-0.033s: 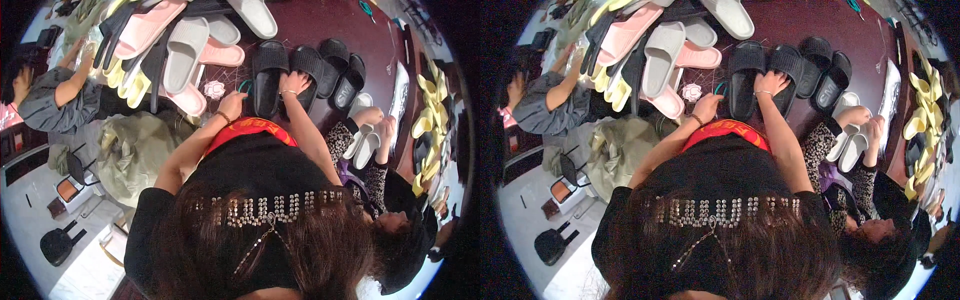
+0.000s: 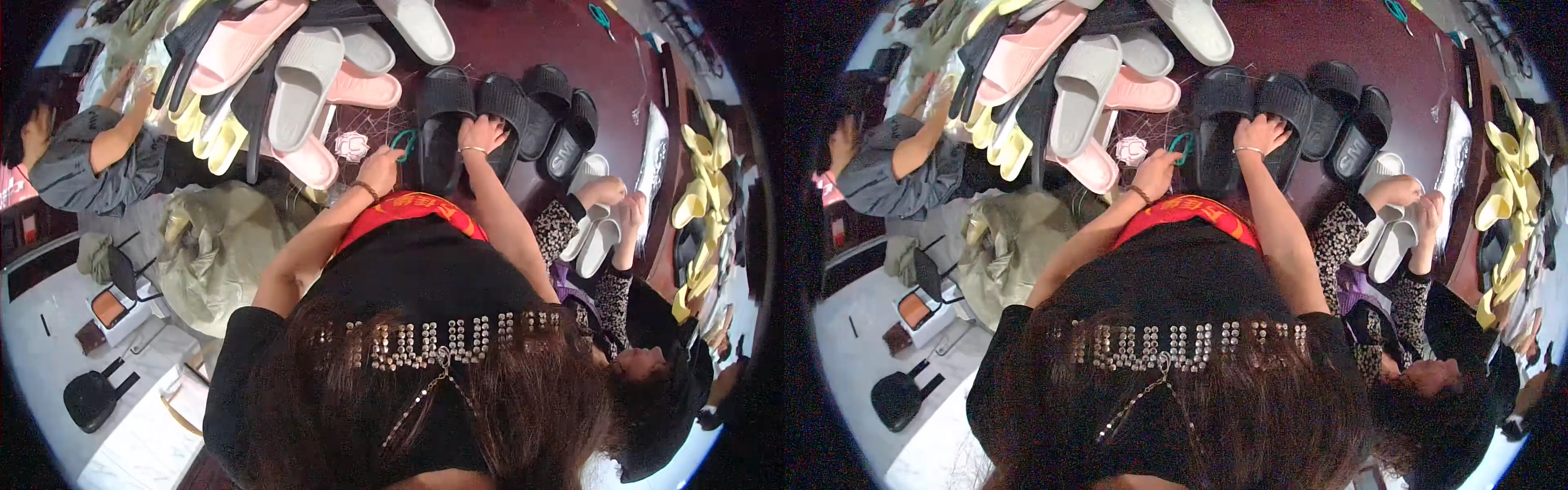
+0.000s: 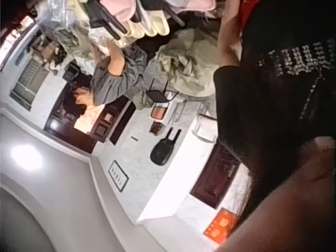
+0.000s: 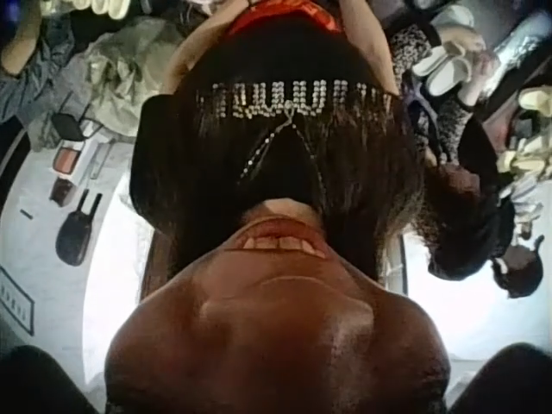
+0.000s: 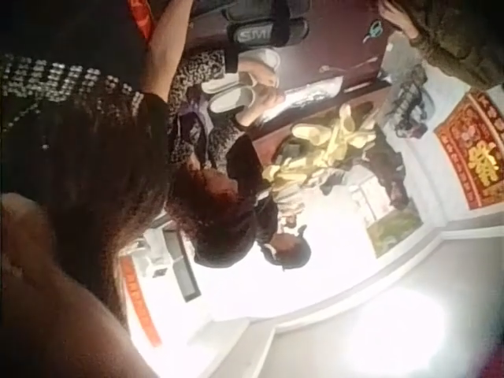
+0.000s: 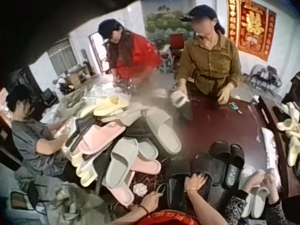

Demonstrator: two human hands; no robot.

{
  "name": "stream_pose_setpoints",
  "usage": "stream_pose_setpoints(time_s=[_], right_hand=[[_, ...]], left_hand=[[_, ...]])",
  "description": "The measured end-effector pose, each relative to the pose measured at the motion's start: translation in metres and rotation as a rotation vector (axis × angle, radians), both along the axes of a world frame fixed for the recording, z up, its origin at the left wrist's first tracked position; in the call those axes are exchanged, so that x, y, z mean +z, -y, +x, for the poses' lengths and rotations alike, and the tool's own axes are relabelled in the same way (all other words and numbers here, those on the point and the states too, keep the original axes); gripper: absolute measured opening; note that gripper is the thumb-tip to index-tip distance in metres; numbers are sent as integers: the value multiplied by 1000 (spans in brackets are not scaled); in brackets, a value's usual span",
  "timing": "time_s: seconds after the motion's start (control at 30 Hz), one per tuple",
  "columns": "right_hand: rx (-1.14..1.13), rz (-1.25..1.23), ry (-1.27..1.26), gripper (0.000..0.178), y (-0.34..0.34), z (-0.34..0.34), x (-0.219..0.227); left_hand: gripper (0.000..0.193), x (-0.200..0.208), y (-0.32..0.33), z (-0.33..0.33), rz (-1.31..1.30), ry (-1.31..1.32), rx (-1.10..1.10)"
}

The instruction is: Inspecting and trimming various pairs of slippers at a quality control station in a factory.

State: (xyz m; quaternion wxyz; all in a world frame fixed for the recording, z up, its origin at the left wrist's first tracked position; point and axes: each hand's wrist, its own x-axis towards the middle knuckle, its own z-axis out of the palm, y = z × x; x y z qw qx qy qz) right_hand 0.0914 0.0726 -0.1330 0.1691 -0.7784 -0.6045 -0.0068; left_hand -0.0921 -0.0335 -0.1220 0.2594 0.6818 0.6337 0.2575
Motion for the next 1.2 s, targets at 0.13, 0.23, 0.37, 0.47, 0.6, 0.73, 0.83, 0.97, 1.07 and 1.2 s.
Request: stream_pose_setpoints(time_s=[0.13, 0.23, 0.37, 0.47, 0.6, 0.73, 0.83, 0.97, 1.07, 1.2], right_hand=[[37, -126, -192, 27, -5, 25, 20], [130, 123, -189, 23, 8, 58, 35], [22, 402, -457, 14, 16, 85, 45], [89, 549, -351, 15, 25, 94, 55], [121, 630, -356, 22, 33, 89, 69], [143, 583, -306, 29, 40, 81, 74], [147, 531, -266, 31, 44, 82, 75], [166, 501, -278, 34, 47, 84, 75], [203, 543, -299, 35, 48, 83, 74], [237, 480, -306, 38, 49, 79, 72]], left_hand=[[22, 0, -14, 15, 147, -48, -81], [21, -2, -30, 36, 207, -167, -104], [19, -1, -48, 51, 182, -416, -60], [20, 3, -55, 49, 145, -491, -51], [34, 7, -59, 40, -55, -610, -86], [47, 9, -72, 28, -228, -489, -81], [55, 14, -79, 14, -265, -183, 9], [58, 32, -67, -2, -152, 78, 53], [57, 46, -51, -13, -194, 389, 54], [45, 55, -36, -21, -318, 819, -3]])
